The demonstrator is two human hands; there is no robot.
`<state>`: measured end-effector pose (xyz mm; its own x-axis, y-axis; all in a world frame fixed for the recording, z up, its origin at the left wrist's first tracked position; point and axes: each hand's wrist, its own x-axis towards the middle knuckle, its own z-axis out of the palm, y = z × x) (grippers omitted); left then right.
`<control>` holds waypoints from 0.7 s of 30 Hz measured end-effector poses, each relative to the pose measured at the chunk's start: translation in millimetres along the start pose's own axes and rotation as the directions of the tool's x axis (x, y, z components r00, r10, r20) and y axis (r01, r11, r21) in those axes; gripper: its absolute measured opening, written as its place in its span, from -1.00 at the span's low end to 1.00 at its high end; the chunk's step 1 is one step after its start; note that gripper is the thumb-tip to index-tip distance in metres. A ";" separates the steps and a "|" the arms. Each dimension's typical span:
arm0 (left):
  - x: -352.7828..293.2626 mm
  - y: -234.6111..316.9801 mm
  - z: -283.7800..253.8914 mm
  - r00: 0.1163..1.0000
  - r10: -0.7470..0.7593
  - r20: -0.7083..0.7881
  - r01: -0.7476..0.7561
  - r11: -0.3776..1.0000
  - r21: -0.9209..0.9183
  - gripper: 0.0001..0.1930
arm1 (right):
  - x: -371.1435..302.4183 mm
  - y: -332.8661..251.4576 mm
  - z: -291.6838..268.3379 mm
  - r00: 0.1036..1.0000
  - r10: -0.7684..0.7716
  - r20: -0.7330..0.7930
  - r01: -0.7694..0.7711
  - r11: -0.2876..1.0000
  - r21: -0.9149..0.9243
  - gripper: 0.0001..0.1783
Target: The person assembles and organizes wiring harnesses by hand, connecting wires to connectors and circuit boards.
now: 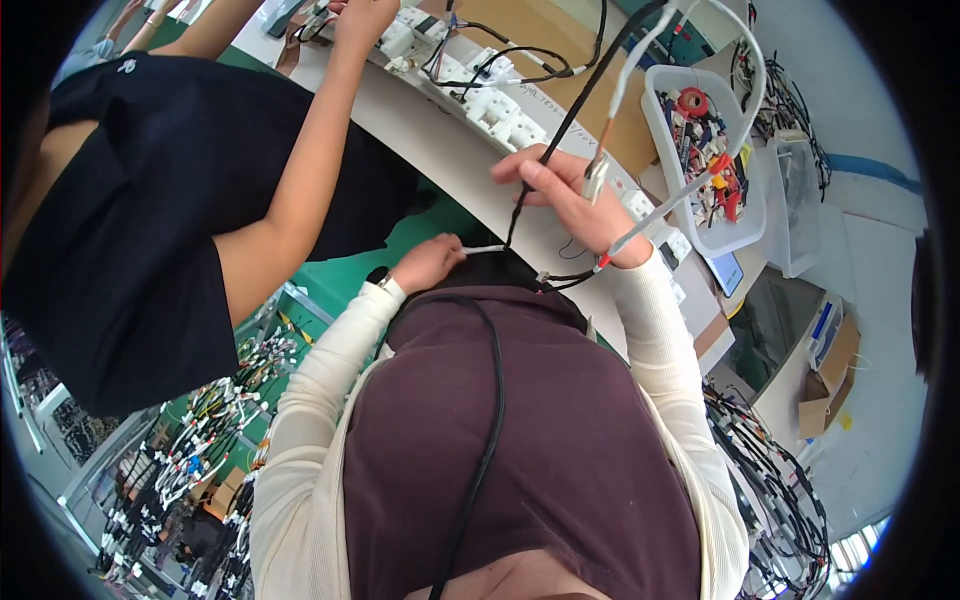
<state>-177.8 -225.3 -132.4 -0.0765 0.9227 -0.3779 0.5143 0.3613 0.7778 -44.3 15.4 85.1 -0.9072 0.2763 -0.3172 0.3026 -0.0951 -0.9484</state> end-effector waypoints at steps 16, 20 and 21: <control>3.9 49.5 -75.9 0.888 -0.199 -0.414 -0.054 0.850 -0.524 -0.81 | -87.8 -44.6 -10.2 0.653 -0.362 -0.665 0.380 0.916 -0.125 0.22; 39.2 71.9 -77.0 0.913 -0.146 -0.381 -0.071 0.862 -0.502 -0.77 | -112.3 -46.2 -14.1 0.642 -0.543 -0.541 0.523 0.826 -0.208 0.01; 48.1 71.2 -78.9 0.914 -0.149 -0.378 -0.068 0.861 -0.504 -0.77 | -113.3 -54.8 -3.4 0.633 -0.495 -0.595 0.587 0.808 -0.048 -0.16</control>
<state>-212.2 -144.6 -55.6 -0.4699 0.8400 -0.2714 0.0181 0.3166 0.9484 42.9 -7.5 173.0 -0.5503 0.7911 0.2672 -0.2741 0.1311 -0.9527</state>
